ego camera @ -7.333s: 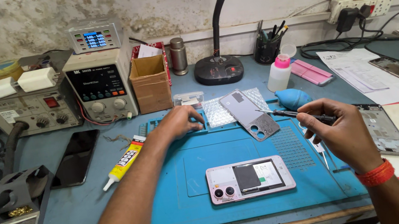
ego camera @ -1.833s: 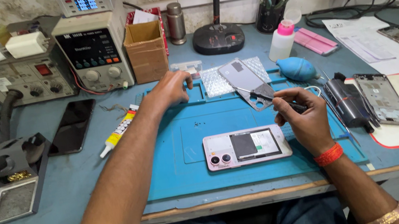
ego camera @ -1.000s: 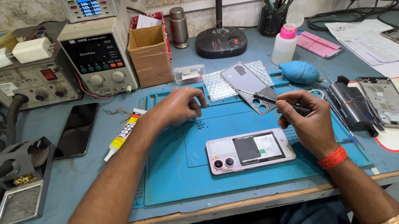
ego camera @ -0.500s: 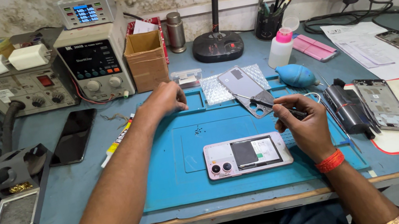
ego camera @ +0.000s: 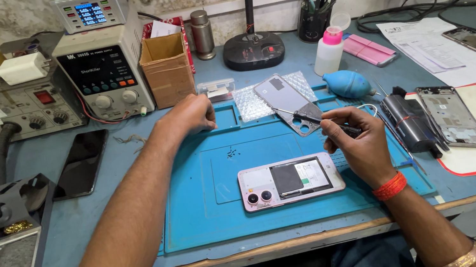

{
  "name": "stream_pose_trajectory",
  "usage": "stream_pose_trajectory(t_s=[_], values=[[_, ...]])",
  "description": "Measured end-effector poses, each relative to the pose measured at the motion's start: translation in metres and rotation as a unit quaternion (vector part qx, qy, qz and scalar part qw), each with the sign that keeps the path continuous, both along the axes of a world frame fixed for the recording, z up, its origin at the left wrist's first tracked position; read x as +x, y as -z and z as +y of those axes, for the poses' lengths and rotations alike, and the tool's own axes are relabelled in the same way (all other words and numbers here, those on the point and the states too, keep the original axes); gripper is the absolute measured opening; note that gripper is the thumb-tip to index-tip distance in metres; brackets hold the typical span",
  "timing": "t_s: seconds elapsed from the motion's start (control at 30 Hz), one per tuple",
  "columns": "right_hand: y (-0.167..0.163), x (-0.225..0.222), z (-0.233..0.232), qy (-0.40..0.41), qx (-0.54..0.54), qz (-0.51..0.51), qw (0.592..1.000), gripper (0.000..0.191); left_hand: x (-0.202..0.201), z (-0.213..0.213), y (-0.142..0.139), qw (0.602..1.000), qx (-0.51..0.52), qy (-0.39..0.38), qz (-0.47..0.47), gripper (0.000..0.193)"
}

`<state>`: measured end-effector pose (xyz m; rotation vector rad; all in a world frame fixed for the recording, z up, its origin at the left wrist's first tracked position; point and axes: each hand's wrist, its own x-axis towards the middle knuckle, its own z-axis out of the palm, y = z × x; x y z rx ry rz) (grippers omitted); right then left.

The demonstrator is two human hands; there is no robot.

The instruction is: The person cleans a smartphone with a cloth, wipes its screen, and taps the screen to test it. They then peel a pink back cover off the phone and use a screwdriver to pry and work on the phone's rear housing on a blue repair mat.

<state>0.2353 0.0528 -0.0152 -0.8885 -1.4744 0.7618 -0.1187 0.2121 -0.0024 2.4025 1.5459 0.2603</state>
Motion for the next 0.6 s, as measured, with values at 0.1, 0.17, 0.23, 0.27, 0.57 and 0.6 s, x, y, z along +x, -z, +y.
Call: stream_pose_trajectory(t_s=[0.1,0.17,0.23,0.27,0.57,0.6], values=[[0.0,0.0,0.001,0.0,-0.001,0.0,1.0,0.021,0.001,-0.001,-0.003,1.0,-0.006,-0.01,0.011,0.022],[0.001,-0.001,0.001,-0.002,-0.004,0.002,1.0,0.021,0.001,-0.004,-0.004,1.0,-0.006,-0.026,0.008,0.022],[0.001,-0.001,0.001,-0.003,-0.008,0.006,1.0,0.021,0.001,-0.005,-0.005,0.998,-0.021,-0.049,0.014,0.022],[0.001,-0.001,0.001,-0.002,-0.009,0.005,1.0,0.021,0.001,-0.005,-0.006,0.998,-0.029,-0.061,0.015,0.022],[0.001,-0.001,0.001,0.001,-0.006,0.002,1.0,0.02,-0.004,-0.003,0.004,0.996,0.045,-0.066,0.029,0.019],[0.001,-0.001,0.001,0.001,-0.007,0.001,1.0,0.02,-0.004,-0.002,0.005,0.997,0.042,-0.061,0.028,0.02]])
